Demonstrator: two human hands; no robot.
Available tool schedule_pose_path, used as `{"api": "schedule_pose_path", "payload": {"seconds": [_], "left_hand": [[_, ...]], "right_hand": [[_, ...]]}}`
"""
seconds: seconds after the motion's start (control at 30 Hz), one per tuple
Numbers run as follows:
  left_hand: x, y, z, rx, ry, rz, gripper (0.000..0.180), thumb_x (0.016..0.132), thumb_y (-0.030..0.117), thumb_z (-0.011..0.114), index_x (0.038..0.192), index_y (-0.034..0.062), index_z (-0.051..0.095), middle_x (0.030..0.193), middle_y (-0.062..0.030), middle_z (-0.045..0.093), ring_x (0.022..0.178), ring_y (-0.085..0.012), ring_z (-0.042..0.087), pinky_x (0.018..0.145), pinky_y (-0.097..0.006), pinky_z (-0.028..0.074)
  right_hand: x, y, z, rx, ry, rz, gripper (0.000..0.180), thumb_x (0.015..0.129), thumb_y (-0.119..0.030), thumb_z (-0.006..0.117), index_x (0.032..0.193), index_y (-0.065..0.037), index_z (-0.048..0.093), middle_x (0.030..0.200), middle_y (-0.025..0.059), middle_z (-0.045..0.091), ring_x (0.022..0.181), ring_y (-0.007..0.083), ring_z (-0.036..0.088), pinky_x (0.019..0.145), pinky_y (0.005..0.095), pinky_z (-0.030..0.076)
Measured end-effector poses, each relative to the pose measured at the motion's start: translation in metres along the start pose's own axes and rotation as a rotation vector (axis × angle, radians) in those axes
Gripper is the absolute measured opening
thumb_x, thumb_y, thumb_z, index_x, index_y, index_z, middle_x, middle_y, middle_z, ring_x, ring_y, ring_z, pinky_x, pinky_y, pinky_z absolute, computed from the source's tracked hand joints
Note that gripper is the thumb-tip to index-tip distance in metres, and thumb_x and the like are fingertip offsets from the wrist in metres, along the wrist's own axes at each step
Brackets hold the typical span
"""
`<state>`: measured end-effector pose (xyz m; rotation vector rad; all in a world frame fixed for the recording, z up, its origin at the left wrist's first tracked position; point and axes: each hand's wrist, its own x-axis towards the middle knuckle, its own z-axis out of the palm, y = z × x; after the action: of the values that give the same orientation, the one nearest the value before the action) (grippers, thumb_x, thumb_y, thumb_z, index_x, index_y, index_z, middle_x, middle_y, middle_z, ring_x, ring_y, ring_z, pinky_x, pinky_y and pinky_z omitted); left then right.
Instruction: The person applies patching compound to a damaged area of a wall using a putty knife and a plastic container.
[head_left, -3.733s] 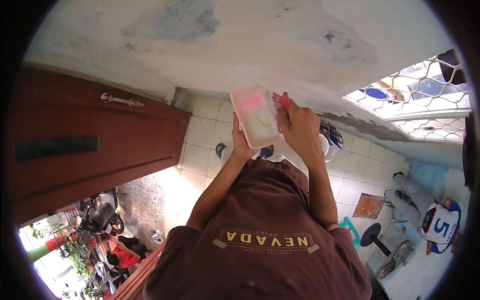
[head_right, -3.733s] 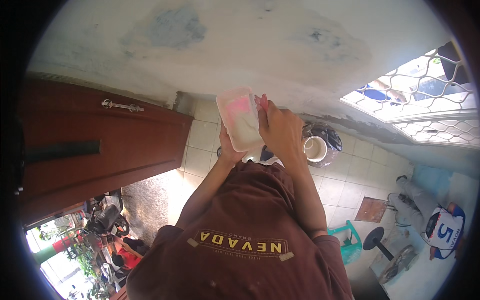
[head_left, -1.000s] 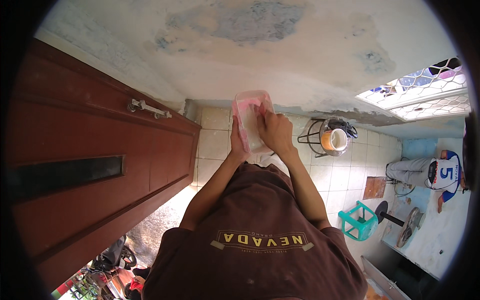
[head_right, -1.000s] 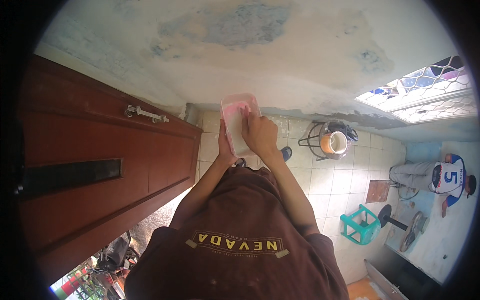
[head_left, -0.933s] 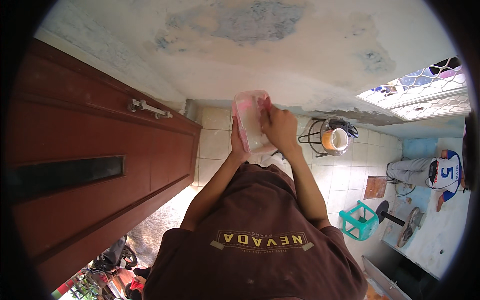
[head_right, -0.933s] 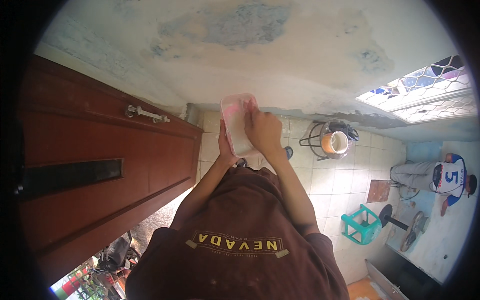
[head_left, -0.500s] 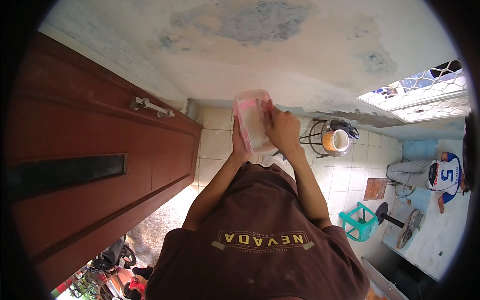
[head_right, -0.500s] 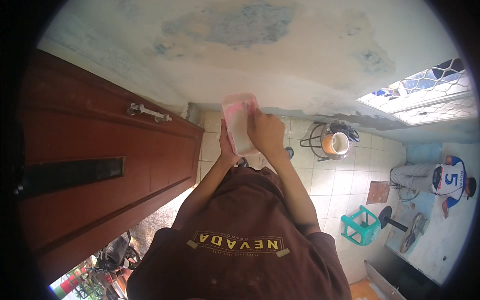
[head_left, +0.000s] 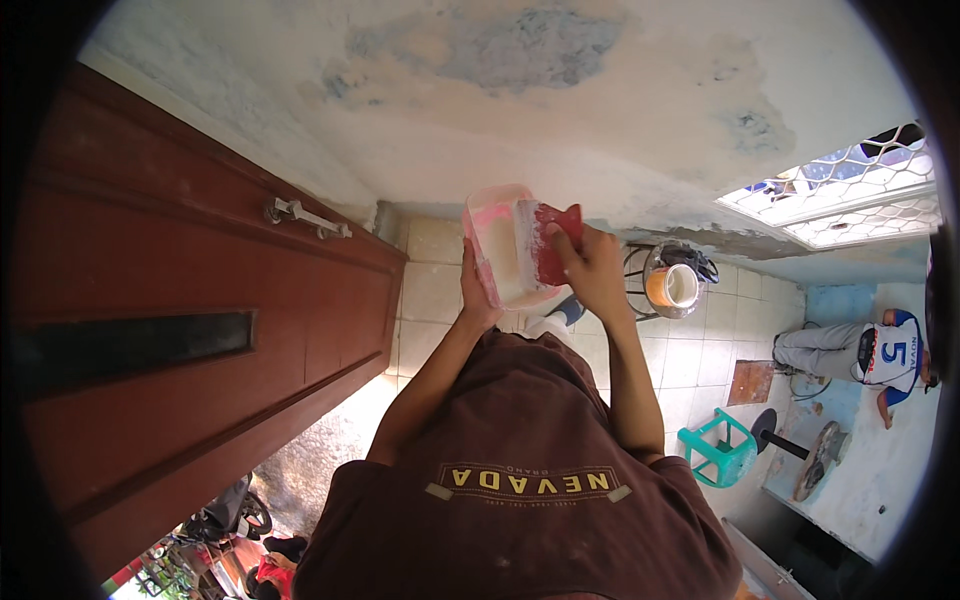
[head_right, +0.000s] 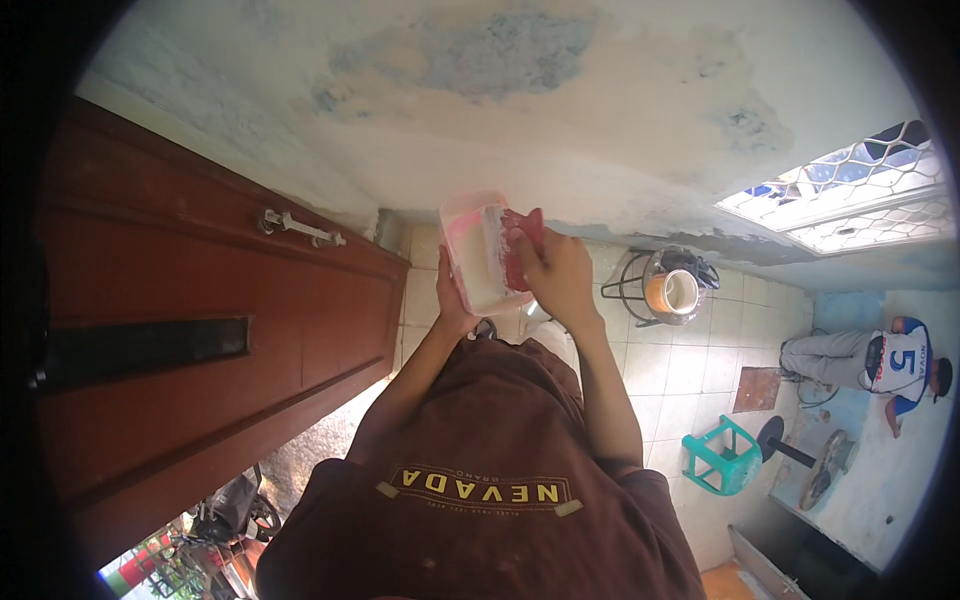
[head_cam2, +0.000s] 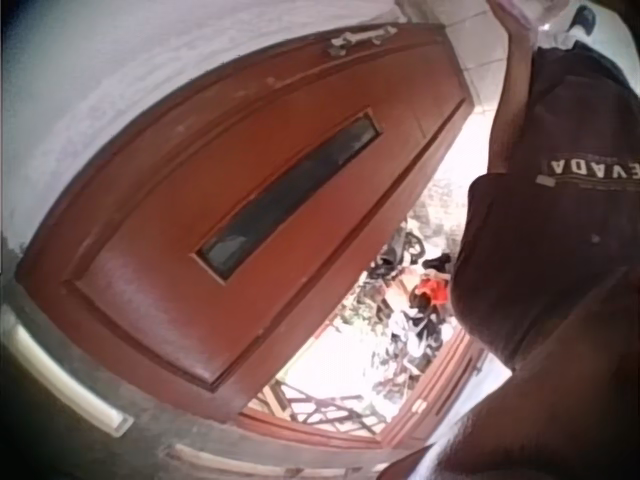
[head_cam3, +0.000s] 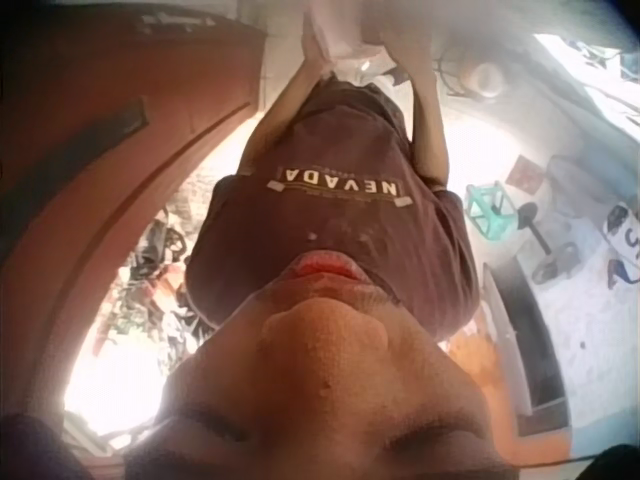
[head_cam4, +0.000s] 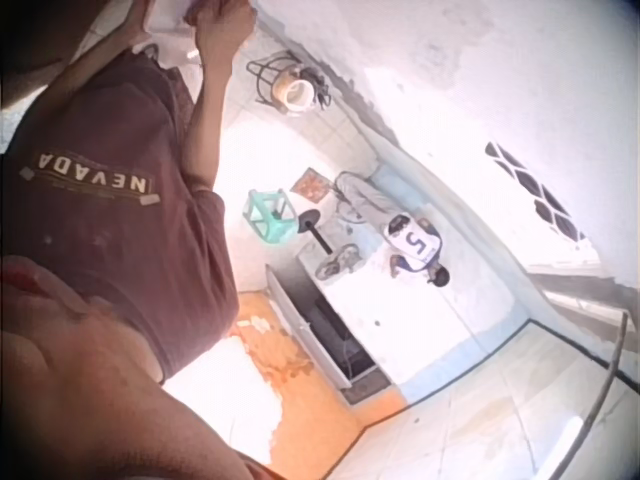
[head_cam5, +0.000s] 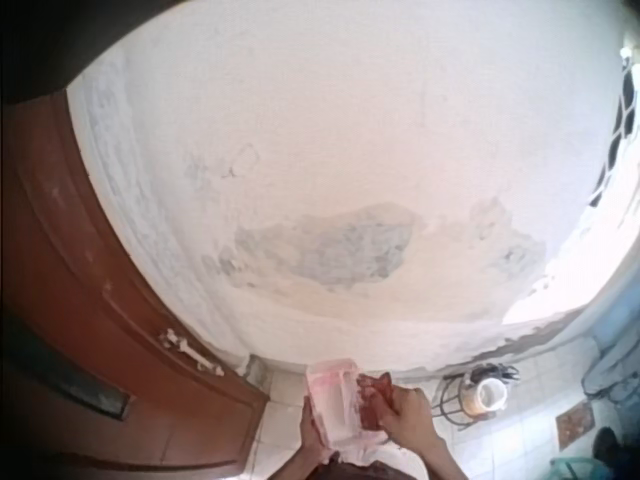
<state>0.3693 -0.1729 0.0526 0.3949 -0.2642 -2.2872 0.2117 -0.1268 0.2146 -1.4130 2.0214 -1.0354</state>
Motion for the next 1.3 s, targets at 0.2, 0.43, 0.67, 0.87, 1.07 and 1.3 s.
{"api": "schedule_pose_path", "payload": {"seconds": [0.2, 0.43, 0.67, 0.87, 1.07, 1.3], "left_hand": [[-0.003, 0.009, 0.012, -0.096, -0.072, -0.061, 0.077, 0.101, 0.068, 0.031, 0.155, 0.013, 0.032, 0.151, -0.0121, 0.046, 0.138, -0.0316, 0.048, 0.114, -0.054, 0.04], [0.003, 0.005, 0.0, -0.128, -0.058, -0.095, 0.077, 0.101, 0.068, 0.032, 0.156, 0.0142, 0.032, 0.153, -0.0118, 0.044, 0.14, -0.0336, 0.045, 0.114, -0.058, 0.039], [0.015, 0.005, 0.002, -0.043, 0.017, -0.014, 0.075, 0.099, 0.07, 0.037, 0.152, 0.0172, 0.04, 0.147, -0.0037, 0.051, 0.136, -0.024, 0.048, 0.115, -0.049, 0.037], [0.036, -0.006, 0.018, -0.055, 0.034, -0.06, 0.073, 0.098, 0.07, 0.041, 0.151, 0.0202, 0.042, 0.147, -0.0024, 0.05, 0.137, -0.0253, 0.047, 0.115, -0.052, 0.035], [0.053, -0.034, 0.026, -0.049, 0.007, -0.148, 0.072, 0.097, 0.07, 0.042, 0.15, 0.0218, 0.043, 0.148, -0.0016, 0.05, 0.137, -0.026, 0.046, 0.115, -0.054, 0.035], [0.055, -0.038, 0.03, -0.05, -0.029, -0.134, 0.071, 0.097, 0.07, 0.041, 0.15, 0.0227, 0.043, 0.148, -0.0011, 0.05, 0.137, -0.0259, 0.046, 0.114, -0.054, 0.036]], "right_hand": [[-0.012, 0.017, -0.002, 0.926, -0.046, 0.39, 0.029, 0.097, -0.029, 0.067, 0.092, -0.001, 0.068, 0.08, 0.0018, 0.067, 0.068, 0.0082, 0.06, 0.064, 0.0263, 0.047], [-0.017, 0.039, 0.012, 1.656, -0.05, 0.775, 0.018, 0.1, -0.018, 0.061, 0.111, -0.003, 0.062, 0.096, 0.0069, 0.071, 0.069, 0.0143, 0.066, 0.064, 0.0262, 0.056], [-0.02, 0.065, 0.0, 1.776, -0.178, 0.445, 0.023, 0.097, -0.014, 0.061, 0.116, -0.001, 0.058, 0.106, 0.0093, 0.07, 0.081, 0.0144, 0.07, 0.065, 0.0281, 0.06], [0.023, 0.023, -0.051, 1.733, 0.057, 0.323, 0.022, 0.099, -0.014, 0.055, 0.111, 0.004, 0.056, 0.096, 0.017, 0.07, 0.078, 0.0271, 0.073, 0.069, 0.0304, 0.066], [0.111, 0.049, -0.12, 1.495, 0.144, 0.149, 0.031, 0.105, -0.022, 0.04, 0.12, 0.004, 0.049, 0.119, 0.023, 0.06, 0.104, 0.0346, 0.067, 0.094, 0.0466, 0.06], [0.23, 0.012, -0.19, 1.244, 0.317, 0.131, 0.035, 0.097, -0.01, 0.033, 0.106, 0.015, 0.055, 0.118, 0.033, 0.062, 0.111, 0.0399, 0.064, 0.1, 0.0422, 0.058]]}}
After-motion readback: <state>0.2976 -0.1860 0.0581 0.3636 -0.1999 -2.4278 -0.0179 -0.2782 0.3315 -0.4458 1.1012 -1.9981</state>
